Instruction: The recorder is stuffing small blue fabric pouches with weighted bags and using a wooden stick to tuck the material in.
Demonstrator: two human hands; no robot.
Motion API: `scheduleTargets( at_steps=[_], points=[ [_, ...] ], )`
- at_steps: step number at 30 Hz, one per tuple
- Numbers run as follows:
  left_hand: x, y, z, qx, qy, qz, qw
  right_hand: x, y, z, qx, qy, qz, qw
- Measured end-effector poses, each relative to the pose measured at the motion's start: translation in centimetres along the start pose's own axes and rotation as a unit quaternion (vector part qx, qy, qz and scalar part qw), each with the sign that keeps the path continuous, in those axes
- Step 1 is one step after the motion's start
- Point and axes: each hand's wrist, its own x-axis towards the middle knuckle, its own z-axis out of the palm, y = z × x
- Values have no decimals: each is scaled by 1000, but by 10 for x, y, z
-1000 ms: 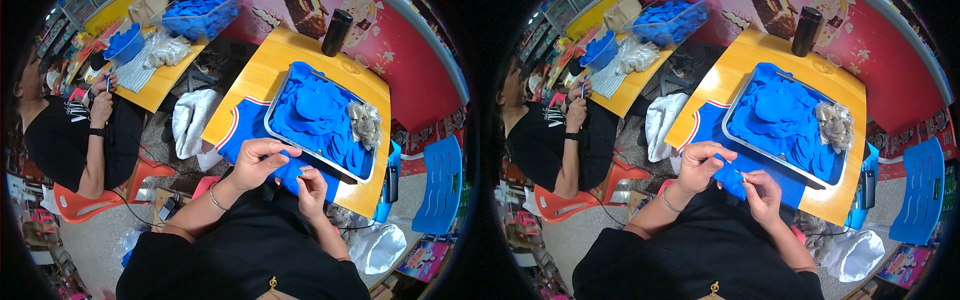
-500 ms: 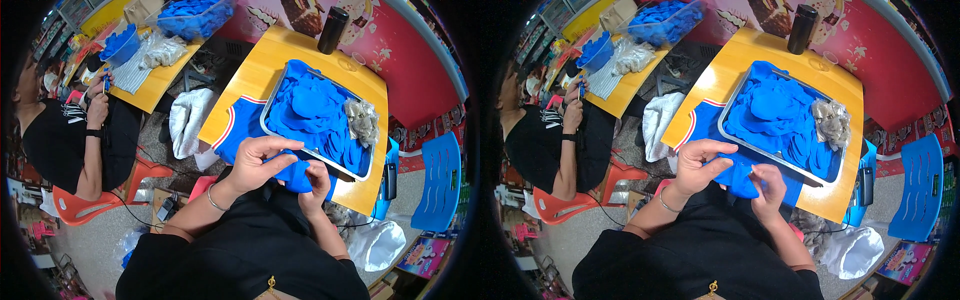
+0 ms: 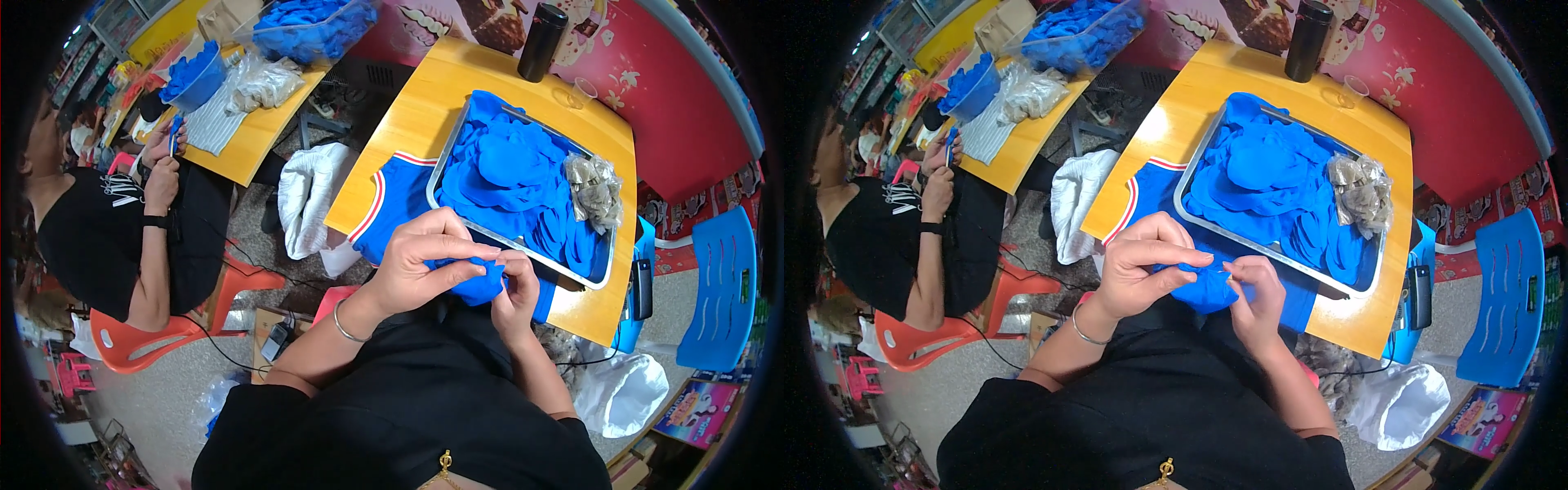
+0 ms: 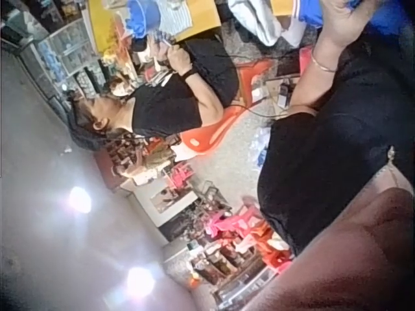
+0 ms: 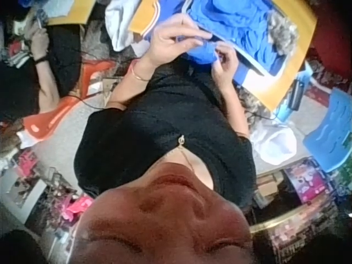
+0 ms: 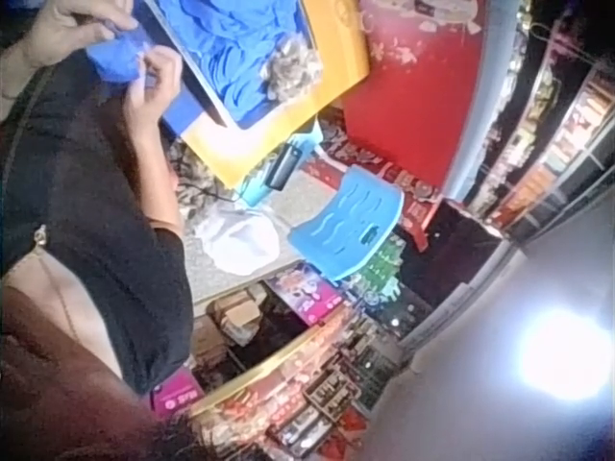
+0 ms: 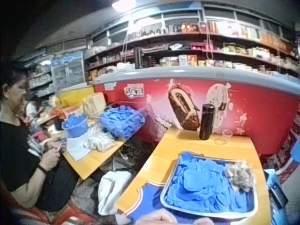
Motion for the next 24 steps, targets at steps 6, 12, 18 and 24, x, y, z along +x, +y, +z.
scheduleTargets(
  at_steps=[6,12,18,24],
  points=[
    [-1,2,-3,-2,-8,-2,1000,1,-1,0,-1,-8,2,1000],
    [-1,1,-4,14,-15,14,1000,2,-3,0,1,-7,0,1000],
    [-1,2,-5,25,-12,14,1000,1,0,0,19,-4,-2,1000],
    [-3,4,-6,26,32,9,999,1,-6,-2,19,-49,10,999]
  ],
)
